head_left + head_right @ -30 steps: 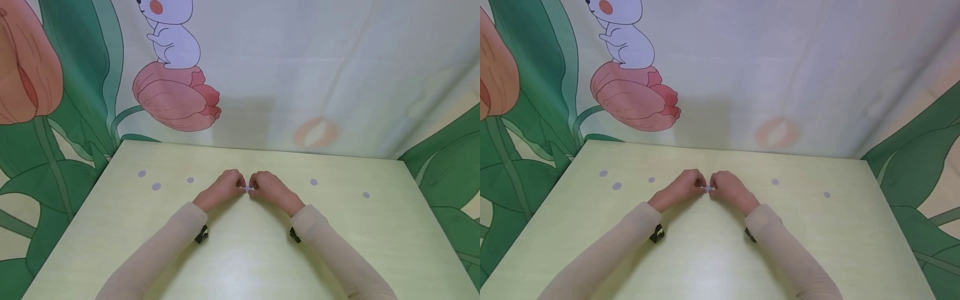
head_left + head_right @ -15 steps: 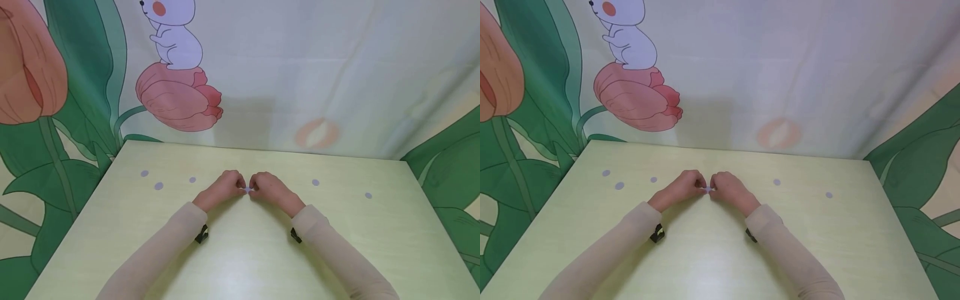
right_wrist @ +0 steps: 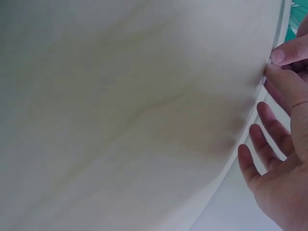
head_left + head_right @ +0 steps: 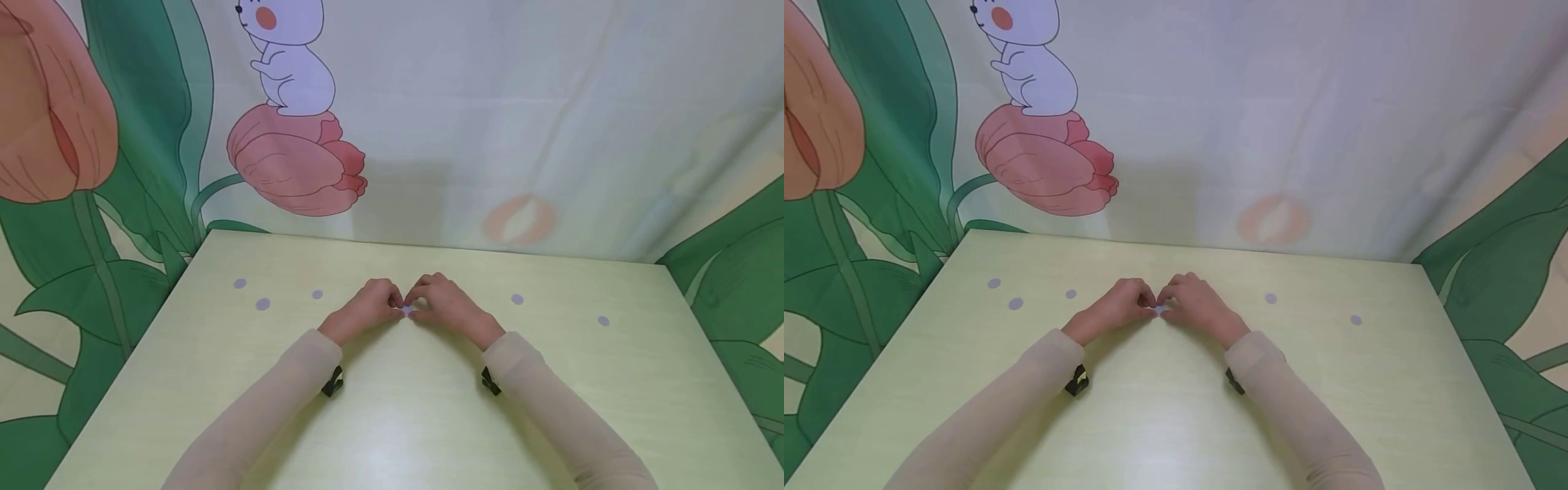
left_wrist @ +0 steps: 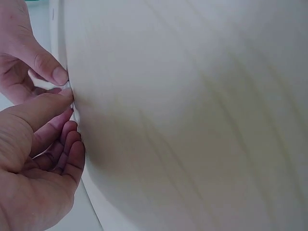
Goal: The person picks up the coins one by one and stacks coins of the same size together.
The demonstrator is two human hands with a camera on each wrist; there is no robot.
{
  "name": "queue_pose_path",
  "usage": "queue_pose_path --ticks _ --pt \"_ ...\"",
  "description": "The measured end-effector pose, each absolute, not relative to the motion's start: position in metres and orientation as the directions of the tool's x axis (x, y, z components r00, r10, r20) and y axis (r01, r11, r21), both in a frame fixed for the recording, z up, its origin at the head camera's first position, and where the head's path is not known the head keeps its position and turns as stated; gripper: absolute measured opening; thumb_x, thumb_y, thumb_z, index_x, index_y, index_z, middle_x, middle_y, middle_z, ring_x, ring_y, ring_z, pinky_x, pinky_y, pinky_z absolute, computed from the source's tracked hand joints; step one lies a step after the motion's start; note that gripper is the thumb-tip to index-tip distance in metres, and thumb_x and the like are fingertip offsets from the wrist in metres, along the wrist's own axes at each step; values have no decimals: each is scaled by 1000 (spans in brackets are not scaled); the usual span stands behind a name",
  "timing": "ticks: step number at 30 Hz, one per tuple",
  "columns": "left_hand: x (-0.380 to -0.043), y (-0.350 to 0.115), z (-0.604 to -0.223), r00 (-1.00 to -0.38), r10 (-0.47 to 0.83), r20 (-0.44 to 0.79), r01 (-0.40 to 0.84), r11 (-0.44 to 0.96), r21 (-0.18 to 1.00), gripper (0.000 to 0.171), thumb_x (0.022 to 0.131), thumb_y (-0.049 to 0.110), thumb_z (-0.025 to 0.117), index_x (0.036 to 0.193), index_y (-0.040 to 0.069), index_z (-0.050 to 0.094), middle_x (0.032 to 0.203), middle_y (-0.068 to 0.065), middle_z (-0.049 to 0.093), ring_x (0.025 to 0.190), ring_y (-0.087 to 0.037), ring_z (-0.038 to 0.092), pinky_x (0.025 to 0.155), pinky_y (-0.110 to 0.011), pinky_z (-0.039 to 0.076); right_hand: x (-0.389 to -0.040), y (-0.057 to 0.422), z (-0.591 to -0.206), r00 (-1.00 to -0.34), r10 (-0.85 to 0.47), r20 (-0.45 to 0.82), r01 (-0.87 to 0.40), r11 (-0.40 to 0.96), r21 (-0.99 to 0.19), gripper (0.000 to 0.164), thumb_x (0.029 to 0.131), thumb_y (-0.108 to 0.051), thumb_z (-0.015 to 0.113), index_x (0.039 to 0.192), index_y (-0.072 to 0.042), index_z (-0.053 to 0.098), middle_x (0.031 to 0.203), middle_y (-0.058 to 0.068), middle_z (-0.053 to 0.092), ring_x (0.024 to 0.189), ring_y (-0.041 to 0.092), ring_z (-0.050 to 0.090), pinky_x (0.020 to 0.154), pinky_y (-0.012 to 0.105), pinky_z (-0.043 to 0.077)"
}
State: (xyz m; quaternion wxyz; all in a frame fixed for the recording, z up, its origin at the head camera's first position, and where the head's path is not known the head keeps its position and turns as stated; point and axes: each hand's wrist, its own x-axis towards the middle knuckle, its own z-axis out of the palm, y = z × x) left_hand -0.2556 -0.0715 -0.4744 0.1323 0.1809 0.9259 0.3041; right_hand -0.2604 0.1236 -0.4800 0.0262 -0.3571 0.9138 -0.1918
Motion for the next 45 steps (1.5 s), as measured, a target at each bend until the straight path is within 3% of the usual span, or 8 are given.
queue_pose_path --ticks 8,24,45 --pt "-253 -72 -474 -900 414 -134 259 757 600 10 90 10 78 95 1 75 91 -5 68 82 -17 57 79 -30 52 -264 124 -483 -740 -664 106 -657 679 -329 15 90 -27 80 103 -19 79 117 5 67 109 29 57 88 50 49" --pt "-253 -71 -473 -891 432 -138 281 766 579 12 91 8 77 98 0 74 93 -7 66 85 -18 58 83 -31 53 -267 120 -480 -750 -660 26 -623 693 -362 17 90 -20 80 103 -9 78 97 1 69 91 18 61 85 33 51" --pt "-252 -71 -472 -891 437 -121 300 769 564 12 89 8 78 97 0 75 94 -7 68 86 -19 59 83 -33 53 -265 114 -478 -794 -606 -52 -557 758 -339 21 89 -25 76 104 -9 74 100 0 64 92 19 58 87 37 51"
